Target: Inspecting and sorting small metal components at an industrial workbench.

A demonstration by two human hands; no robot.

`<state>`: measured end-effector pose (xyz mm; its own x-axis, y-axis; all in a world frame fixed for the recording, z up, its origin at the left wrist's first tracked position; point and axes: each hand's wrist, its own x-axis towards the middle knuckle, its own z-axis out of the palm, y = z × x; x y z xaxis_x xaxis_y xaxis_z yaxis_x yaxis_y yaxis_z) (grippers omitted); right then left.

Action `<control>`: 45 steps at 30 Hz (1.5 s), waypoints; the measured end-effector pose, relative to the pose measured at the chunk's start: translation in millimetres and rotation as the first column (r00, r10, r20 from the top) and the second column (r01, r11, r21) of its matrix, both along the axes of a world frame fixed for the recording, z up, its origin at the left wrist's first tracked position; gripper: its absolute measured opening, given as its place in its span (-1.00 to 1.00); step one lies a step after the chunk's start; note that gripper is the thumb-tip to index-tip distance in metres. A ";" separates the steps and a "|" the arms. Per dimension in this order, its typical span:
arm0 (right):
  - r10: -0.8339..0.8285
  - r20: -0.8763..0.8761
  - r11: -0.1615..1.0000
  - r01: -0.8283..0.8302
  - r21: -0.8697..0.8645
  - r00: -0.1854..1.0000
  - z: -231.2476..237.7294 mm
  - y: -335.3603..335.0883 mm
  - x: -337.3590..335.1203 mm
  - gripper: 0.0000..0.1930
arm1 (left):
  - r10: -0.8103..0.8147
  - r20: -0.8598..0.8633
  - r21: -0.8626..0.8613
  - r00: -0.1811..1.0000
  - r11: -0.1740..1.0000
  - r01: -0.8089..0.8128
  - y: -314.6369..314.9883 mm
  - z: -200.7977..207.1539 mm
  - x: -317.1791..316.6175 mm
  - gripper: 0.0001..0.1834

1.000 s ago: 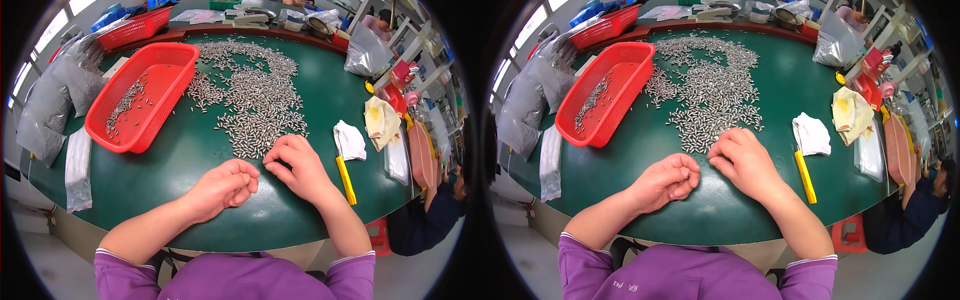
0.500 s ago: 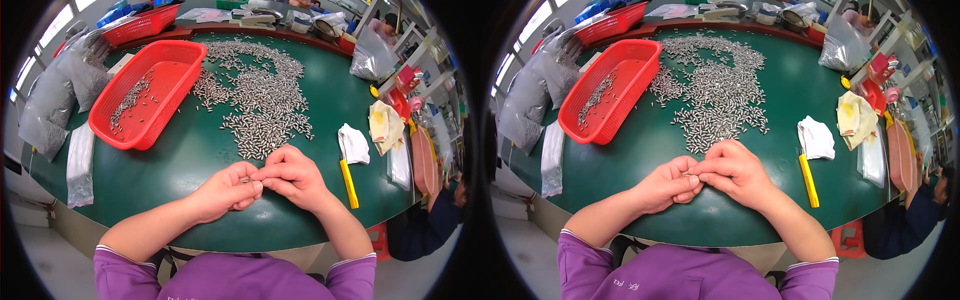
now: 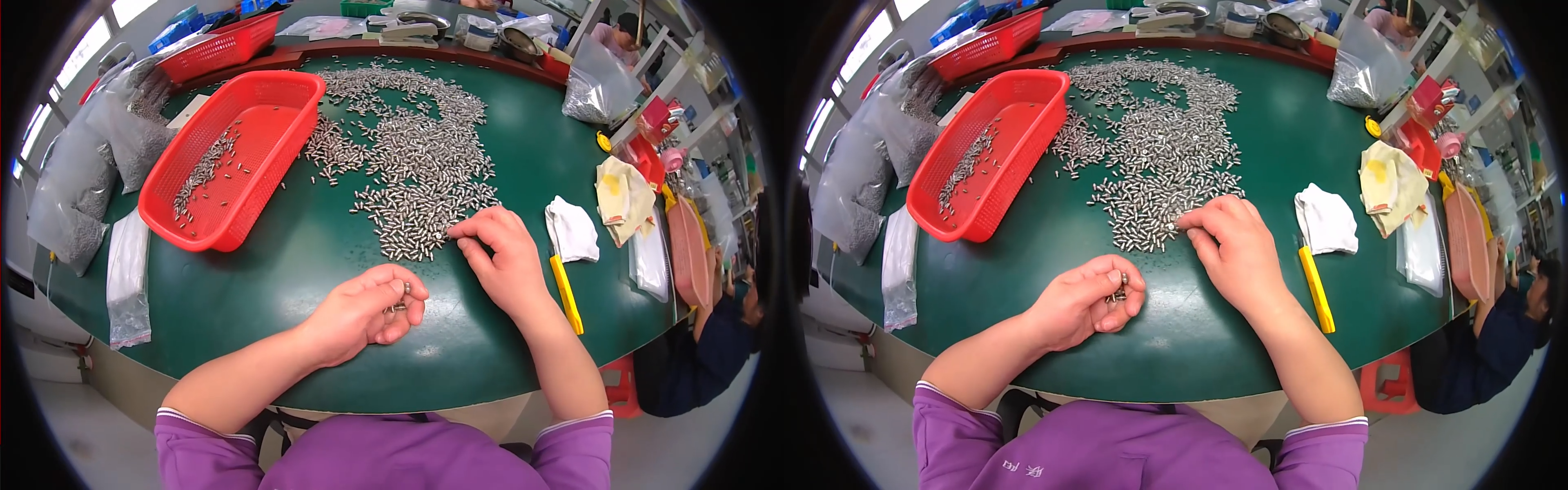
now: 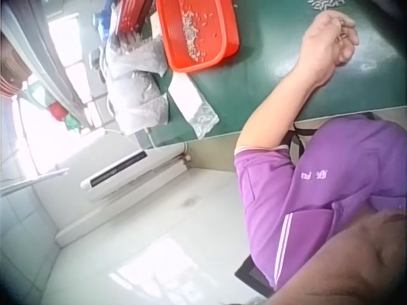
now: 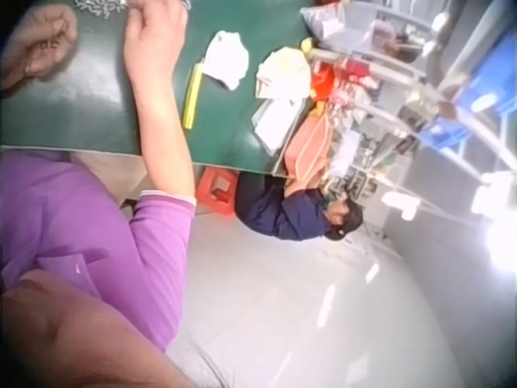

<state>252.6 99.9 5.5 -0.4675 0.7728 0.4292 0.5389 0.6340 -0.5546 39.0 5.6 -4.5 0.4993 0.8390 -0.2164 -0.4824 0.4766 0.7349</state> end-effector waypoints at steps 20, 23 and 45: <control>0.417 -0.081 0.908 -0.419 -0.015 0.905 18.4 -23.3 -14.3 -0.78 | 0.005 -0.221 0.109 0.975 0.994 0.020 -3.0 5.5 3.8 -0.57; 0.431 -0.091 0.899 -0.436 -0.038 0.898 14.2 -21.2 -13.2 -0.78 | -0.009 -0.232 0.149 0.973 0.988 0.045 -3.5 5.1 4.0 -0.56; 0.384 -0.232 0.891 -0.424 -0.159 0.894 6.0 -22.2 -16.5 -0.86 | -0.057 -0.110 -0.004 0.992 0.998 0.057 0.1 11.2 3.9 -0.62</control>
